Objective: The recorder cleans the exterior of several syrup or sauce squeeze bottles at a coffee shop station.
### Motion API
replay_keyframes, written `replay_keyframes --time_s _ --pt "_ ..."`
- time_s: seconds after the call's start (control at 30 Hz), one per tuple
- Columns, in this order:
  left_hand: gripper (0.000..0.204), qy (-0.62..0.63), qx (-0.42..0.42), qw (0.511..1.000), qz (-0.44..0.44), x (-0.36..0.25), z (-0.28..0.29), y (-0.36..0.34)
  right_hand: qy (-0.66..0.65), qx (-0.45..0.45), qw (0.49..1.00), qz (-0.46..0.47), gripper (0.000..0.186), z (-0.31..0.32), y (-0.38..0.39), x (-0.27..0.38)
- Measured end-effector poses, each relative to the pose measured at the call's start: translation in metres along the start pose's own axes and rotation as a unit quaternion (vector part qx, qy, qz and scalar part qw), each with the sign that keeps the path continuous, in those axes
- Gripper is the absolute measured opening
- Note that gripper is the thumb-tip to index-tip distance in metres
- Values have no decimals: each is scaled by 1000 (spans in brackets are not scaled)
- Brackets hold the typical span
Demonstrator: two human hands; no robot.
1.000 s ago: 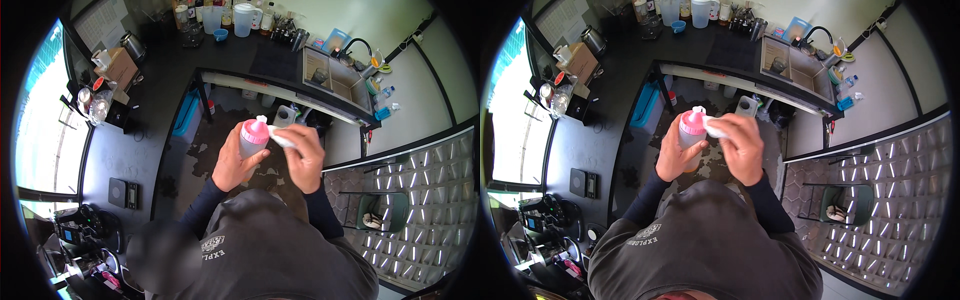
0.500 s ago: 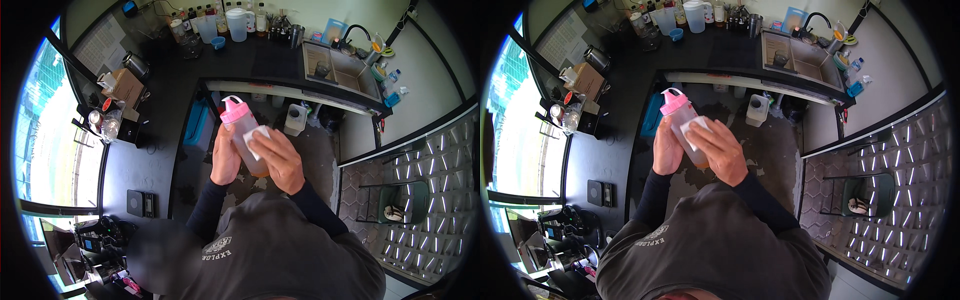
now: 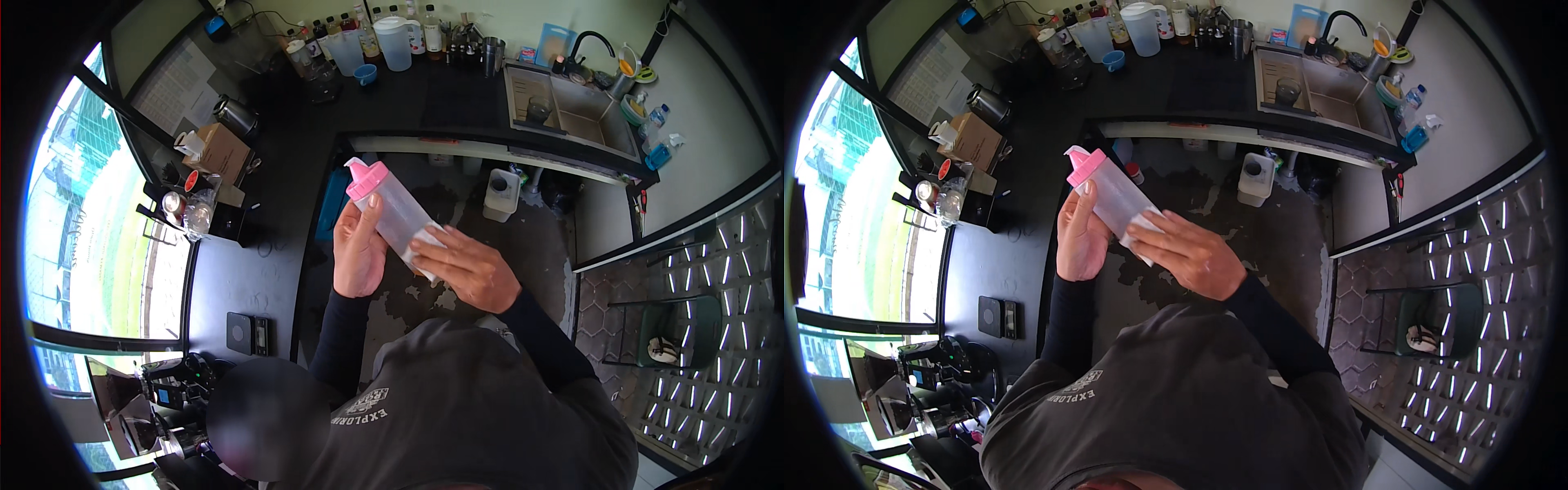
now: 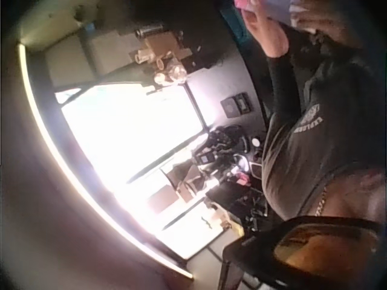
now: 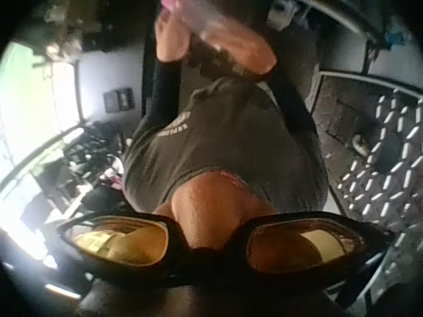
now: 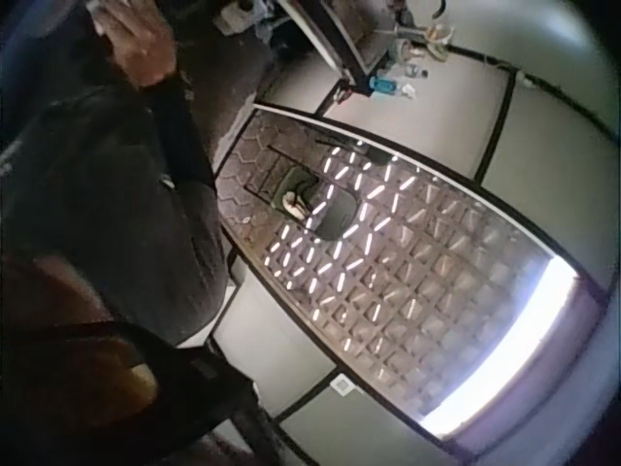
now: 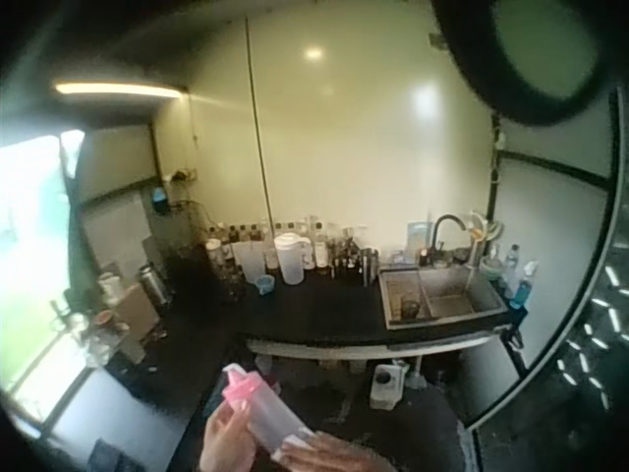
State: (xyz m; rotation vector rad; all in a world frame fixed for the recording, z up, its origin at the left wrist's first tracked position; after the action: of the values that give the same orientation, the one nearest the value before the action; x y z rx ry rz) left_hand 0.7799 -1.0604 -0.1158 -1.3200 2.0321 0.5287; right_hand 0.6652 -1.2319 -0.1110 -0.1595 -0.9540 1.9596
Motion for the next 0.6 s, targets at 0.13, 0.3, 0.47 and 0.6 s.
replay_keyframes --time_s 0.13,0.3,0.47,0.6 --pt "48 -106 -75 987 -93 -4 0 4 -36 -12 999 13 42 10 13 -16" --pt "47 -122 -86 983 -104 13 -15 5 -51 -69 996 25 42 -4 -14 -41" --pt "47 -126 -148 965 -174 -2 -29 15 -172 -32 980 94 42 2 14 -58" --pt "51 -184 -104 950 -228 -1 -50 35 -384 -138 907 -101 46 17 7 -95"
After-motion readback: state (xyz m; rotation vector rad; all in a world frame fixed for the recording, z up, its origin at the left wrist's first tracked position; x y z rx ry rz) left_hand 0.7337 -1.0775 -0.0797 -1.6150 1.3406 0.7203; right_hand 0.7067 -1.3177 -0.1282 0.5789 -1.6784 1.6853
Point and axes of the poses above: each hand's wrist, its own y-axis away from the middle knuckle, its own z-axis out of the back of the hand, x = y × z, the point moved 3 cm from there along -y, towards the middle knuckle, and after that the axes turned 8 degrees about y, right-handed, at the moved point
